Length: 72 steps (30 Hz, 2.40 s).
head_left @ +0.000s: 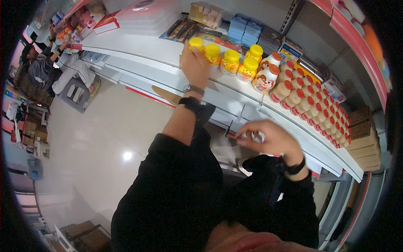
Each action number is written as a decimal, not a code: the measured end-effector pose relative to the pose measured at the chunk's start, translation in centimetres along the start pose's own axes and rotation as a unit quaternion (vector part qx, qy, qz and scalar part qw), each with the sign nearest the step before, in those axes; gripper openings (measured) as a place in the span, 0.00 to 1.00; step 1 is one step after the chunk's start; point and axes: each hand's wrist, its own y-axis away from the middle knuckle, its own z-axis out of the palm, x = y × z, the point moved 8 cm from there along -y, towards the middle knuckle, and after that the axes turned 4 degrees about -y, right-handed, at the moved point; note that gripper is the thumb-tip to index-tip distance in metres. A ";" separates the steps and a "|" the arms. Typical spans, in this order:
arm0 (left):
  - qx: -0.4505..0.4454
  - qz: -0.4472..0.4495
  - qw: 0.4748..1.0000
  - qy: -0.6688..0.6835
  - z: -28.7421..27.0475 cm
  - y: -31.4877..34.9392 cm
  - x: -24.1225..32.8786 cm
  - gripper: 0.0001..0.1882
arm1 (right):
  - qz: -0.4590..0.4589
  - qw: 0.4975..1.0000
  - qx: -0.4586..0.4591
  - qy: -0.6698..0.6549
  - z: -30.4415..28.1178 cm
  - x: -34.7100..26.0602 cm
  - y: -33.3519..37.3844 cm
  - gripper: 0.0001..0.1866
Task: The person organizes several small yellow jars and larger white bottles on store shelves by hand, moving the items one at a time and aligning them in rows.
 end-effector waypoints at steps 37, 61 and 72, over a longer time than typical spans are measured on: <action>0.010 0.064 0.994 -0.093 -0.1 0.0 0.9 0.25 | 0.043 0.931 0.046 0.359 -11.7 2.1 -14.6 0.21; 0.013 0.062 0.997 -0.045 0.0 0.5 0.1 0.38 | -0.315 0.710 0.226 0.588 -6.6 -21.3 -2.0 0.21; 0.003 0.037 0.992 -0.123 0.7 -0.1 0.3 0.45 | 0.089 0.762 0.291 0.571 -27.3 -24.2 -12.6 0.45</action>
